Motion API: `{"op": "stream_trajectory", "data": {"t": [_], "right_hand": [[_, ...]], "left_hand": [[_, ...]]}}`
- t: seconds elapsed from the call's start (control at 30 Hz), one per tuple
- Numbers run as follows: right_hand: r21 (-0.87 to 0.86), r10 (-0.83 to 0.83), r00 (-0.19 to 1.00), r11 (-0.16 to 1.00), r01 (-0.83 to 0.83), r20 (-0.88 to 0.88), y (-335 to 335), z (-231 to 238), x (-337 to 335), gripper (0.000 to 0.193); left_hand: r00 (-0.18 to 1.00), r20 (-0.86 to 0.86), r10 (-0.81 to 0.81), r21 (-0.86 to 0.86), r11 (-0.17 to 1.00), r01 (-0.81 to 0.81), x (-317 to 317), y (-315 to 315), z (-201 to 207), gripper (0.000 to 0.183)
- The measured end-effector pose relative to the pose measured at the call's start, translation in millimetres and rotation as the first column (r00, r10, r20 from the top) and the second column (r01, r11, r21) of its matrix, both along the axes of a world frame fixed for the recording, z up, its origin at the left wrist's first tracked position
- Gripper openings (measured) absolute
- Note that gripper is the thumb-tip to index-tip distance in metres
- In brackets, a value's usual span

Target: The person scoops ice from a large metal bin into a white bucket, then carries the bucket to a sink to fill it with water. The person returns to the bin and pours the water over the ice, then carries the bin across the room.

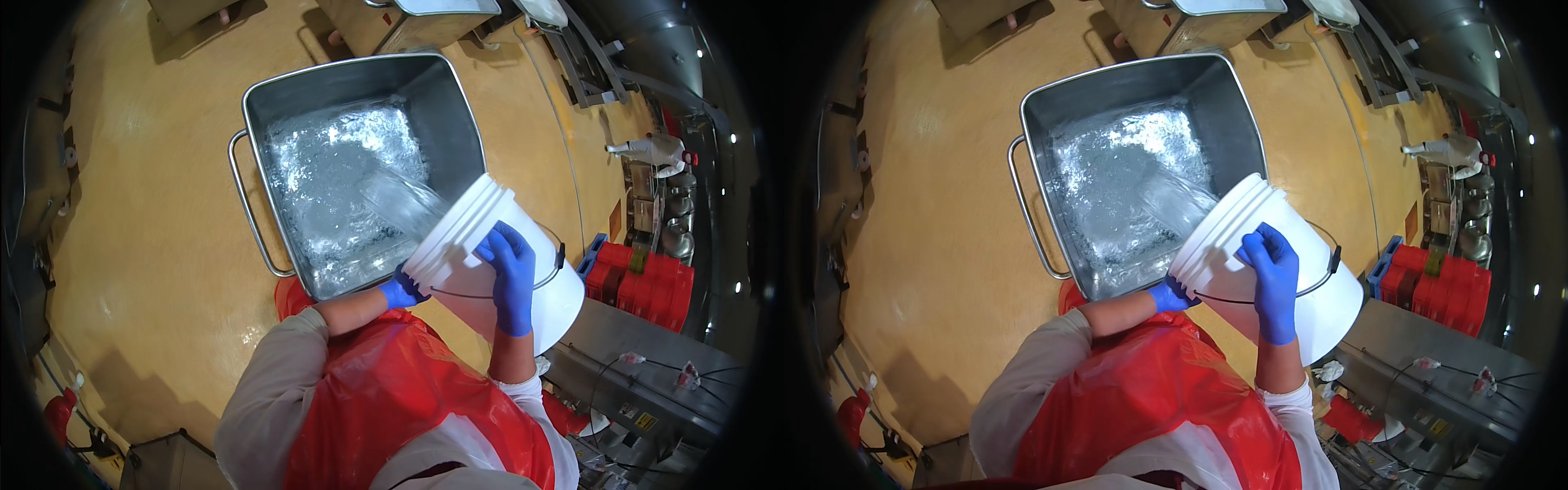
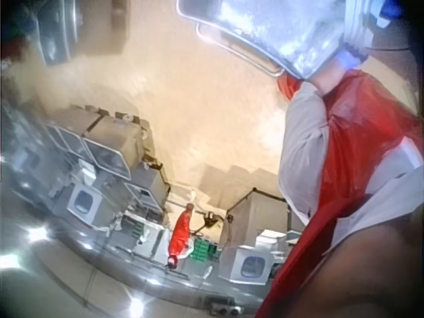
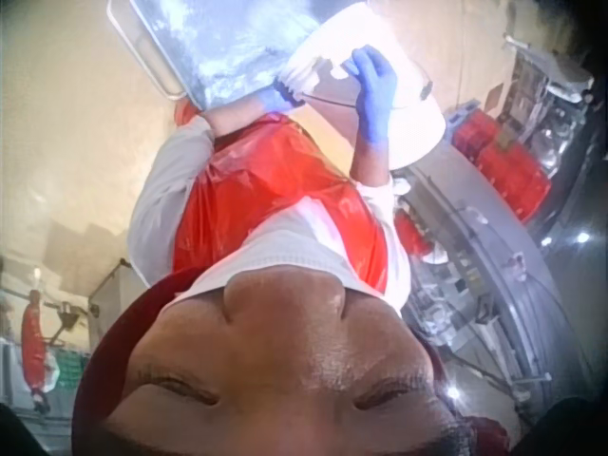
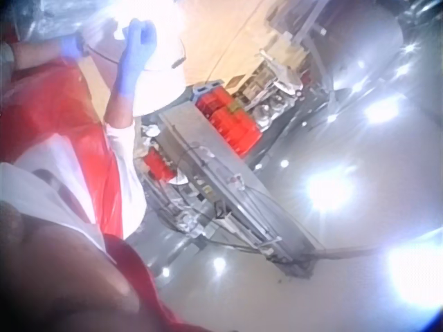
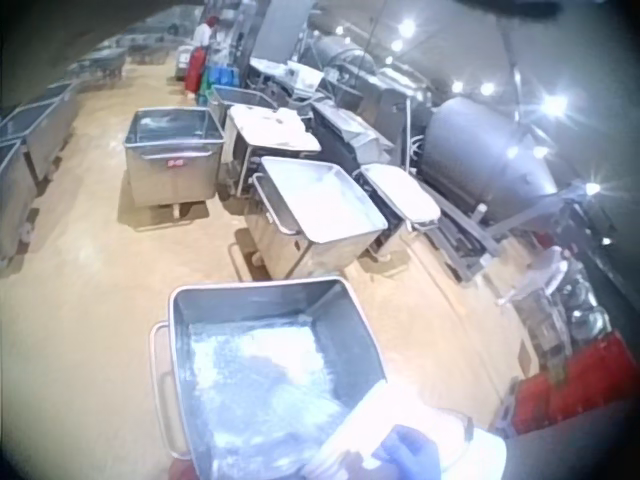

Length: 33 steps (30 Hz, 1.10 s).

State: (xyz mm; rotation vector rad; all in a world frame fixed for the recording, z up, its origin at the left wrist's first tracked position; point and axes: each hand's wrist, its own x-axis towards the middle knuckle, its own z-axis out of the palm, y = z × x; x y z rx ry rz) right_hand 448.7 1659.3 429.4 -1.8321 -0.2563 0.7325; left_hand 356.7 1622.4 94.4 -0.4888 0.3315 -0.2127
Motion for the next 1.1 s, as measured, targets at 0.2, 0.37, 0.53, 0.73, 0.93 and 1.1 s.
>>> {"op": "stream_trajectory", "data": {"t": [0.2, 0.37, 0.53, 0.73, 0.93, 1.1], "right_hand": [[0.027, 0.085, 0.993, 0.996, -0.087, 0.086, -19.6, 16.6, 28.7, 0.045], [0.180, -0.030, 0.998, 0.983, 0.019, 0.064, -144.1, 7.4, 183.5, 0.023], [0.190, -0.196, 0.978, 0.960, 0.205, -0.068, -243.1, -4.2, 325.4, 0.050], [-0.010, -0.534, 0.840, 0.844, 0.537, 0.096, -270.5, -105.9, 395.6, 0.053], [-0.142, -0.407, 0.843, 0.867, 0.478, 0.352, -226.8, -234.0, 431.7, 0.052], [-0.266, -0.557, 0.800, 0.755, 0.599, 0.221, -197.0, -274.4, 405.5, 0.057]], "left_hand": [[0.996, 0.088, 0.000, 0.138, 0.990, -0.012, 60.7, -8.0, 15.2, 0.068], [0.965, -0.111, -0.239, 0.694, 0.676, 0.247, 95.9, 31.1, 65.8, 0.083], [0.708, -0.235, 0.666, 0.820, -0.256, 0.513, 31.1, 92.3, -67.3, 0.055], [-0.183, -0.428, 0.885, -0.306, 0.049, 0.951, -133.3, 170.0, -20.6, 0.049], [0.010, -0.482, 0.876, -0.101, -0.067, 0.993, -159.3, 168.9, -85.8, 0.037], [-0.005, -0.478, 0.878, -0.053, -0.022, 0.998, -162.0, 161.4, -81.1, 0.037]]}}
